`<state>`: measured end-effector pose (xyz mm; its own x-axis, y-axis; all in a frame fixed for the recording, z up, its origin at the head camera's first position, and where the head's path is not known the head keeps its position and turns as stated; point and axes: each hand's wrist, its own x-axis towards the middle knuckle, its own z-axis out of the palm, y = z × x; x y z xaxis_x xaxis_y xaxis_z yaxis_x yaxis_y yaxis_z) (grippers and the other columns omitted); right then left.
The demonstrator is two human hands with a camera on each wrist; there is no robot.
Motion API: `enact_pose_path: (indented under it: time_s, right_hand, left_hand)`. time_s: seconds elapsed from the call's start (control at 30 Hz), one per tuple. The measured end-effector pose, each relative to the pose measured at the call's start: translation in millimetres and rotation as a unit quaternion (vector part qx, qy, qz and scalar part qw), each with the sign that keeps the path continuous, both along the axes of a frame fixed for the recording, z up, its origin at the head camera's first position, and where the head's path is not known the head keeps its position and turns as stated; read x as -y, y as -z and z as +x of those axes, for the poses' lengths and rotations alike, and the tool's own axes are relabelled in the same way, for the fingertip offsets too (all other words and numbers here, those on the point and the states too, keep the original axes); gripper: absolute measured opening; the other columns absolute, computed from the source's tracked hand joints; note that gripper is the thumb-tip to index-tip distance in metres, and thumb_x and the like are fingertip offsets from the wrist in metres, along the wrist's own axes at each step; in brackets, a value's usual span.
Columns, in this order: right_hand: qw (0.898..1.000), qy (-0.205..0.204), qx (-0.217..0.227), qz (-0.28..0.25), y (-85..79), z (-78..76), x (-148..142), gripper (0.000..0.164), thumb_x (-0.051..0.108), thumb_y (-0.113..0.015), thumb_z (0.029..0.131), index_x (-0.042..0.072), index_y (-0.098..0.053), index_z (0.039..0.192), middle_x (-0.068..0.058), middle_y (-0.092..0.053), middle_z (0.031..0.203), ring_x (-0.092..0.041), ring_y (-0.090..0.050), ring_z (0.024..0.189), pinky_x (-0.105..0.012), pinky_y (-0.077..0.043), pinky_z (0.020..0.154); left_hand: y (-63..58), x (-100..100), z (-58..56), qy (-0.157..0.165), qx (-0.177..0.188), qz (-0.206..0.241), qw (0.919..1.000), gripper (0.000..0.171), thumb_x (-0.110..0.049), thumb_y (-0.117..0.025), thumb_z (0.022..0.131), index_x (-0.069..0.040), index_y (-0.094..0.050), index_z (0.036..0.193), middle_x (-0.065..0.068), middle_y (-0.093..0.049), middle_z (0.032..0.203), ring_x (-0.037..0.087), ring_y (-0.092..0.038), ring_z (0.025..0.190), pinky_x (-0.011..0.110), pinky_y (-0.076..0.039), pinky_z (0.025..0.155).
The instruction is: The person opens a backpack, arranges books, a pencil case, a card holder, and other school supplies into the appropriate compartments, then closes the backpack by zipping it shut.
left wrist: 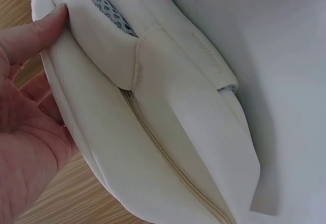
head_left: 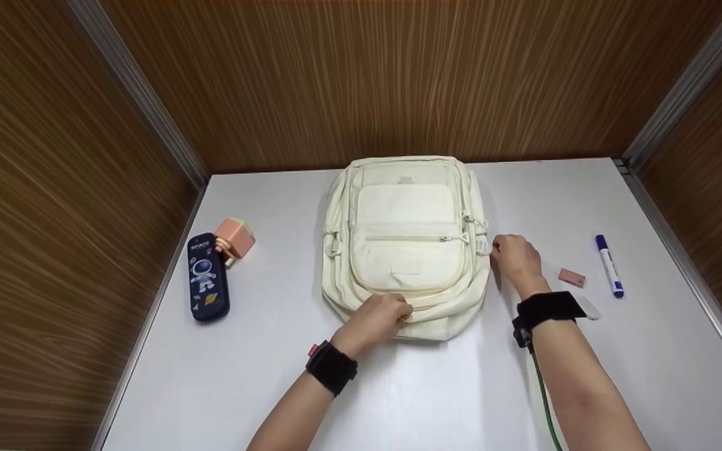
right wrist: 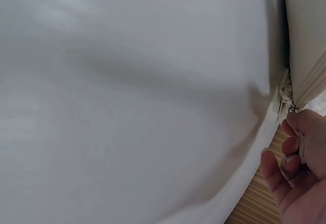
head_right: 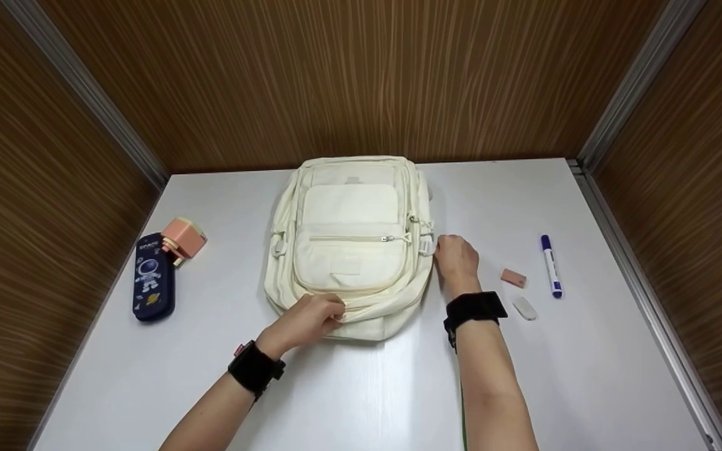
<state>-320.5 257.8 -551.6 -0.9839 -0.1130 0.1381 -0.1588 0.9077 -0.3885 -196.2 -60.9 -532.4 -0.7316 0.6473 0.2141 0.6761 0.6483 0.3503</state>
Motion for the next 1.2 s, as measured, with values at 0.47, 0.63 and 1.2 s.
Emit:
enact_pose_path:
  time_s: [0.47, 0.63, 1.2]
  right_hand:
    - [0.999, -0.014, -0.032, 0.01, 9.6, -13.6, -4.4, 0.013, 0.01, -0.06, 0.096, 0.0, -0.07, 0.096, -0.018, -0.067, 0.087, -0.037, -0.064, 0.077, -0.052, -0.05, 0.063]
    - [1.0, 0.005, -0.023, 0.001, 5.0, -15.4, -3.6, 0.016, 0.011, -0.06, 0.096, 0.0, -0.072, 0.1, -0.022, -0.069, 0.095, -0.041, -0.065, 0.084, -0.055, -0.05, 0.067]
    - [0.997, -0.019, -0.05, -0.062, -11.9, -26.1, 30.2, 0.039, 0.005, -0.058, 0.097, -0.004, -0.054, 0.134, -0.025, -0.059, 0.126, -0.043, -0.05, 0.12, -0.054, -0.039, 0.101]
  left_hand:
    - [-5.3, 5.1, 2.8, 0.008, 0.015, 0.014, 0.9998, 0.021, 0.004, -0.072, 0.079, -0.012, -0.06, 0.071, -0.007, -0.057, 0.073, 0.007, -0.052, 0.066, 0.019, -0.043, 0.061]
    - [-7.1, 6.8, 2.6, -0.018, 0.067, 0.017, 0.9974, 0.014, -0.017, -0.068, 0.093, -0.013, -0.063, 0.081, -0.008, -0.058, 0.074, 0.006, -0.053, 0.068, 0.023, -0.046, 0.066]
    - [1.3, 6.4, -18.5, -0.082, -0.051, -0.005, 0.9953, 0.029, -0.02, -0.076, 0.086, -0.018, -0.065, 0.113, 0.01, -0.055, 0.129, 0.027, -0.048, 0.127, 0.046, -0.032, 0.109]
